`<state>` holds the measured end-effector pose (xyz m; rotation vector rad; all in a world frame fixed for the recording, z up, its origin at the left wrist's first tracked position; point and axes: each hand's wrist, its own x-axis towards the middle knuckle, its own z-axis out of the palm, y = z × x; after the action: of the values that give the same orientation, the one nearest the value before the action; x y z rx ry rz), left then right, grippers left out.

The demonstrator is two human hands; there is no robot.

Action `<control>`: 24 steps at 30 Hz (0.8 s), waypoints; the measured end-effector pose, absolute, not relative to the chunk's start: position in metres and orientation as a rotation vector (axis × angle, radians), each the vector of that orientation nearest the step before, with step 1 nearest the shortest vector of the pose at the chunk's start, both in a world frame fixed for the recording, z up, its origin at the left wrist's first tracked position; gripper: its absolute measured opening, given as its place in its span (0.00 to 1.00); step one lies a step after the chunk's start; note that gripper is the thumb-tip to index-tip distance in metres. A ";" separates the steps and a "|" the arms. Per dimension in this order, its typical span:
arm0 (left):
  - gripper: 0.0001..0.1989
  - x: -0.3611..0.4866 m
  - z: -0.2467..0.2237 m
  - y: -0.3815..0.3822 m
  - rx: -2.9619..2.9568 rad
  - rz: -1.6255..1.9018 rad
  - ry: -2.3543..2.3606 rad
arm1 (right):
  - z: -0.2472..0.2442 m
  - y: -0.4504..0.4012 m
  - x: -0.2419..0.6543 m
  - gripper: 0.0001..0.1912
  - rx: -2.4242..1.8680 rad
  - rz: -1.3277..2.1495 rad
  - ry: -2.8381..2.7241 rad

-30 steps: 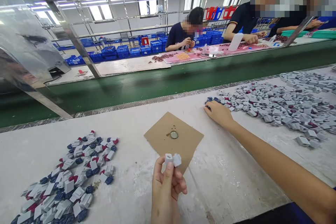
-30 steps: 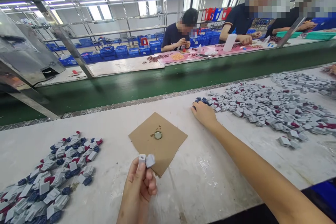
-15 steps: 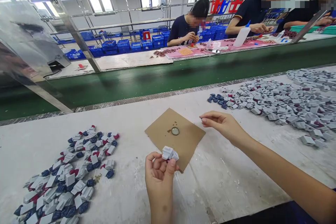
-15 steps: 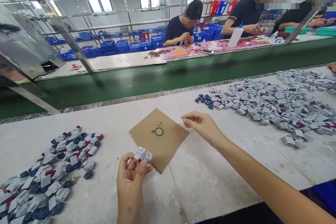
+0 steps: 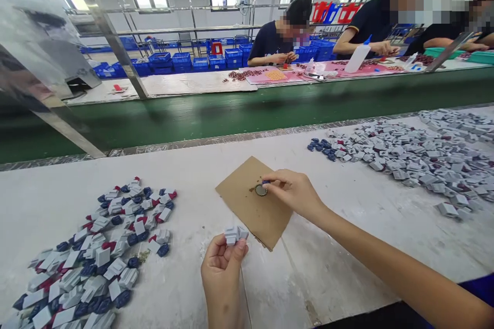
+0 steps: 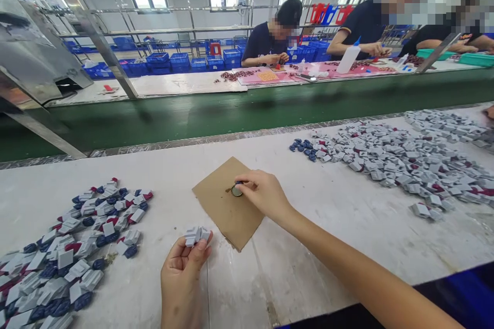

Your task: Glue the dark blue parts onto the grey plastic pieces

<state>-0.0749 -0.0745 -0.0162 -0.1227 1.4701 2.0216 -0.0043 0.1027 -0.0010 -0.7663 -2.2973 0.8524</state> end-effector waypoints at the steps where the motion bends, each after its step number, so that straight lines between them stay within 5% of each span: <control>1: 0.13 -0.075 -0.017 -0.075 -0.116 2.025 1.460 | -0.006 0.104 -0.007 0.10 -0.747 0.797 -2.315; 8: 0.13 -0.076 -0.016 -0.074 -0.122 2.042 1.411 | -0.026 0.108 -0.012 0.12 -0.490 0.608 -2.437; 17: 0.12 -0.070 -0.007 -0.073 -0.051 2.083 1.331 | 0.046 0.042 0.001 0.12 -0.269 0.843 -2.299; 24: 0.10 -0.065 0.001 -0.074 0.008 2.116 1.411 | 0.050 0.036 0.005 0.12 -0.216 0.837 -2.314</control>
<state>-0.0645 -0.0744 0.0007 0.0080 1.4110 2.1164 0.0049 0.0360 0.0504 -0.2163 -2.3142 0.8366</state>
